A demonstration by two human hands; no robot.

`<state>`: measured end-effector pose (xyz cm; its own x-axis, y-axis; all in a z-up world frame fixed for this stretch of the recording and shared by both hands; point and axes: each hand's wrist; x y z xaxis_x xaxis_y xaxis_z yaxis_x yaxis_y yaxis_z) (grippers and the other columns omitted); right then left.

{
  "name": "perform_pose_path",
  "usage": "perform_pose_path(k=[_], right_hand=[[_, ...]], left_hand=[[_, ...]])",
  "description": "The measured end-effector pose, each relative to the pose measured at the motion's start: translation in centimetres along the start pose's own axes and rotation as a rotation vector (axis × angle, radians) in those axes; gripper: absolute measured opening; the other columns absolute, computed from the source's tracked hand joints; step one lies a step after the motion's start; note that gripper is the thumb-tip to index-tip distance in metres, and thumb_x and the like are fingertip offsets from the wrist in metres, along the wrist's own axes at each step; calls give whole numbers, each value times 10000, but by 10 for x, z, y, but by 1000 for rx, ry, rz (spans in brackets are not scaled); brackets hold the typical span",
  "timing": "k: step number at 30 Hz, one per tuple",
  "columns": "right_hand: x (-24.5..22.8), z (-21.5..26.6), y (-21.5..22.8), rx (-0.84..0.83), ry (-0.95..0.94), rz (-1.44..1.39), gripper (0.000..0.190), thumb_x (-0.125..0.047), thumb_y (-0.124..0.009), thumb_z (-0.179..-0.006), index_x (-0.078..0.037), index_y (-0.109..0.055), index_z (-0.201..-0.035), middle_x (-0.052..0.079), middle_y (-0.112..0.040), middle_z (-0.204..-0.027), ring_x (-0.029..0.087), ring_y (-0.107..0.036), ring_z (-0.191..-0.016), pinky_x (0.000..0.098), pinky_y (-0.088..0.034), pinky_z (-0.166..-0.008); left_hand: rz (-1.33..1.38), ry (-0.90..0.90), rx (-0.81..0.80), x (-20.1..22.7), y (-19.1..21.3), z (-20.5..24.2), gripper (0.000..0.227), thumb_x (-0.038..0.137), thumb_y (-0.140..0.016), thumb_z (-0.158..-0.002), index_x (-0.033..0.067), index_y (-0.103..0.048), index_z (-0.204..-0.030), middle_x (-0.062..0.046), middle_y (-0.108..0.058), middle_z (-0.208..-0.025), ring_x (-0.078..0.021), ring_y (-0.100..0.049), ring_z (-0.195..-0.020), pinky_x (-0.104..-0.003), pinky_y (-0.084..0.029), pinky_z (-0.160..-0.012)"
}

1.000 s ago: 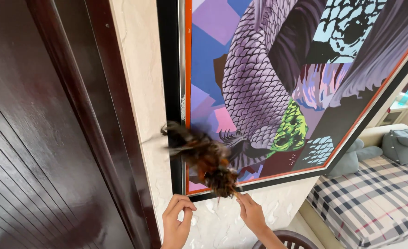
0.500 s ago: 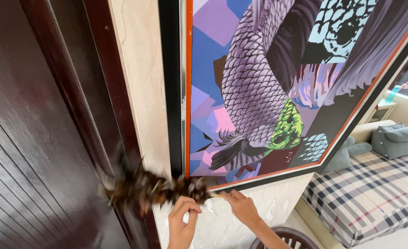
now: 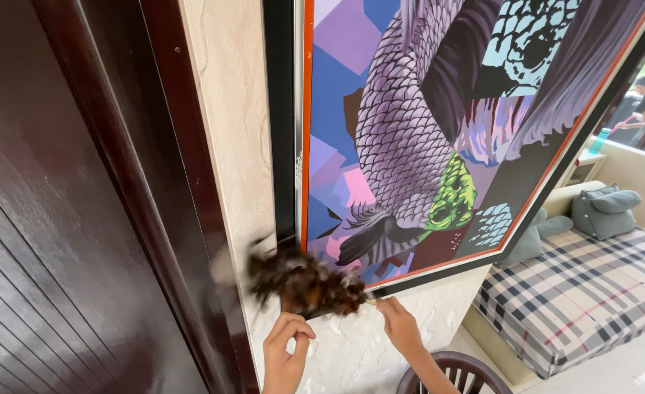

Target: The recorder cleans a wall outlet and then dusts a large picture frame.

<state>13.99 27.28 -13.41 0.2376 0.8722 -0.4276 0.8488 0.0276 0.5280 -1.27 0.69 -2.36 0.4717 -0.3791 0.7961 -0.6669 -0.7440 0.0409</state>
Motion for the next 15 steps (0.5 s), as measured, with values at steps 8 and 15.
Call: perform_pose_path(k=[8,15], right_hand=[[-17,-39,-9,296,-279,-386,101,-93,-567,-1055,-25,-629,-1095,118,-613,-789,250,-623,-668,347,-519,-618],[-50,-92,26,400,-149,-89,147,-157,-595,-1054,-26,-659,-1067,110,-623,-835,193,-603,-668,328,-505,-626]], left_hand=[[-16,44,-63,-5,10,2,129,-98,-586,-795,-8,-668,-751,-77,-625,-854,-159,-622,-720,-272,-499,-662],[36,-28,-124,13,8,-5,106,-87,-596,-810,-8,-657,-774,-72,-613,-872,-160,-614,-732,-273,-495,-672]])
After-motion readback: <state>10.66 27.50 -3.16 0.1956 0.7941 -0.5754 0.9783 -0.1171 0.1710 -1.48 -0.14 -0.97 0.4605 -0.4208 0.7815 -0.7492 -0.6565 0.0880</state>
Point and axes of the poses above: each hand's wrist, its own z-axis away from the middle knuckle, its own y-axis out of the back of the hand, x = y × z
